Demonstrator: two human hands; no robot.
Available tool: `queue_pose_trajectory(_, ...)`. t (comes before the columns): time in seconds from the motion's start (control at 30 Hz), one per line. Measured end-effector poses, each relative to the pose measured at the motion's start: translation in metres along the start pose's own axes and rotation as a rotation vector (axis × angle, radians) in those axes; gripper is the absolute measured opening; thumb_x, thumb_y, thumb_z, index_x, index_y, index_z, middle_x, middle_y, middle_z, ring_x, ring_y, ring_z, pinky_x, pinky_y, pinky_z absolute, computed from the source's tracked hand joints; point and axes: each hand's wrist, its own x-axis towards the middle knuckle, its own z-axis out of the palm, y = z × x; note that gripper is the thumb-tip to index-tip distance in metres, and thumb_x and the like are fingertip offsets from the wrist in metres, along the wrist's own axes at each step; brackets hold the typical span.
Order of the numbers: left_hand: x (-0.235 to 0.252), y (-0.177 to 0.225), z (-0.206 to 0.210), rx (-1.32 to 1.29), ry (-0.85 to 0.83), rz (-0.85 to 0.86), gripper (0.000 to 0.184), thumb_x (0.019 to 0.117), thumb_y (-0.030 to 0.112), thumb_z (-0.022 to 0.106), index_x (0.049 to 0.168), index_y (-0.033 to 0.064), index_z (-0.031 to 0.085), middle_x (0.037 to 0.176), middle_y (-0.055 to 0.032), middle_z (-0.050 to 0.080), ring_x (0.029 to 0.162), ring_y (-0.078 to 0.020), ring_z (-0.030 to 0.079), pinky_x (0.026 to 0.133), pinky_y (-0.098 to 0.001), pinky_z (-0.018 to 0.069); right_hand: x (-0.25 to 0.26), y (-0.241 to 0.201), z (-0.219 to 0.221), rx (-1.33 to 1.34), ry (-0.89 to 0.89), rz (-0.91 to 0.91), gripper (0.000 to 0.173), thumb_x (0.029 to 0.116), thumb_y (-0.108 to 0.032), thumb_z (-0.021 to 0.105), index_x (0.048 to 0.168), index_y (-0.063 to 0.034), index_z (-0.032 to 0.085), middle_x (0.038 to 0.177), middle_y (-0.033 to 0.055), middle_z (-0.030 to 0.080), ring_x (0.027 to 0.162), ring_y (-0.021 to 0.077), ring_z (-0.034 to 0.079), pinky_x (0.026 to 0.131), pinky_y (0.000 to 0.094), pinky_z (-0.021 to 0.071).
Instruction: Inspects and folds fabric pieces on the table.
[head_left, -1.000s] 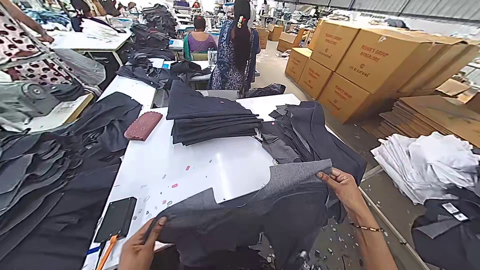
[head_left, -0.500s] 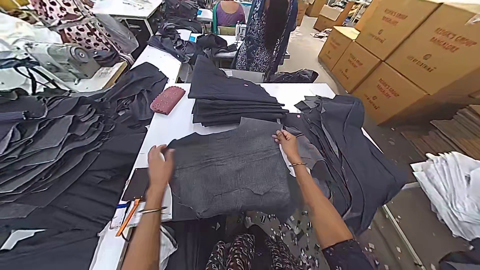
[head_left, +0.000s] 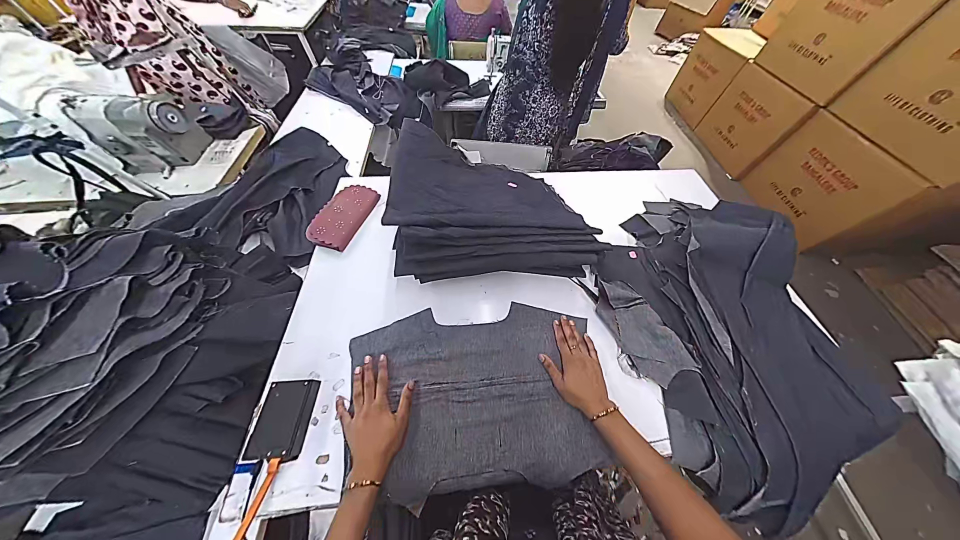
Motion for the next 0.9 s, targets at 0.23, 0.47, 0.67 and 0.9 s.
queue_pose_trajectory(0.23,0.063,0.03,-0.012,0.043,-0.165,0.016,0.092,0.098,0.07,0.037,0.161,0.0036,0.028,0.166,-0.0279,0.019,0.154,-0.0493,0.014,0.115,-0.078,0.0021,0.084,-0.003,-0.015,-0.028,-0.144,0.145,0.102,0.0942,-0.078,0.033,0.161,-0.0017,0.025,0.169,0.0192,0.02,0.157,0.0347,0.018,0.125,0.0592,0.0099)
queue_pose_trajectory(0.47,-0.09,0.02,-0.03,0.046,-0.321,0.592,0.122,0.0636,0.068,0.081,0.157,0.0019,0.038,0.161,-0.031,0.03,0.147,-0.0514,0.032,0.11,-0.0796,0.0217,-0.084,-0.099,-0.009,0.129,-0.218,-0.3,0.102,0.0923,-0.074,0.048,0.156,0.0049,0.035,0.164,0.021,0.032,0.152,0.0351,0.032,0.121,0.064,0.0243)
queue_pose_trajectory(0.67,-0.119,-0.034,-0.031,0.198,-0.038,0.437,0.102,0.0568,-0.014,0.075,0.152,0.0159,0.051,0.153,-0.0312,0.042,0.135,-0.0547,0.047,0.101,-0.0706,0.0408,-0.134,-0.057,0.0,0.035,0.055,-0.362,0.091,0.0508,0.005,0.082,0.135,-0.0236,0.065,0.148,0.0056,0.057,0.13,0.029,0.06,0.096,0.0542,0.0511)
queue_pose_trajectory(0.9,-0.097,-0.037,-0.077,-0.016,-0.157,0.521,0.055,0.069,0.008,0.071,0.123,0.0181,0.076,0.124,-0.0204,0.07,0.108,-0.0486,0.066,0.086,-0.0733,0.0418,-0.106,-0.039,-0.06,0.549,-0.257,-0.185,0.019,0.0917,-0.013,0.067,0.104,-0.012,0.082,0.119,0.0088,0.075,0.112,0.0315,0.07,0.093,0.0571,0.0536)
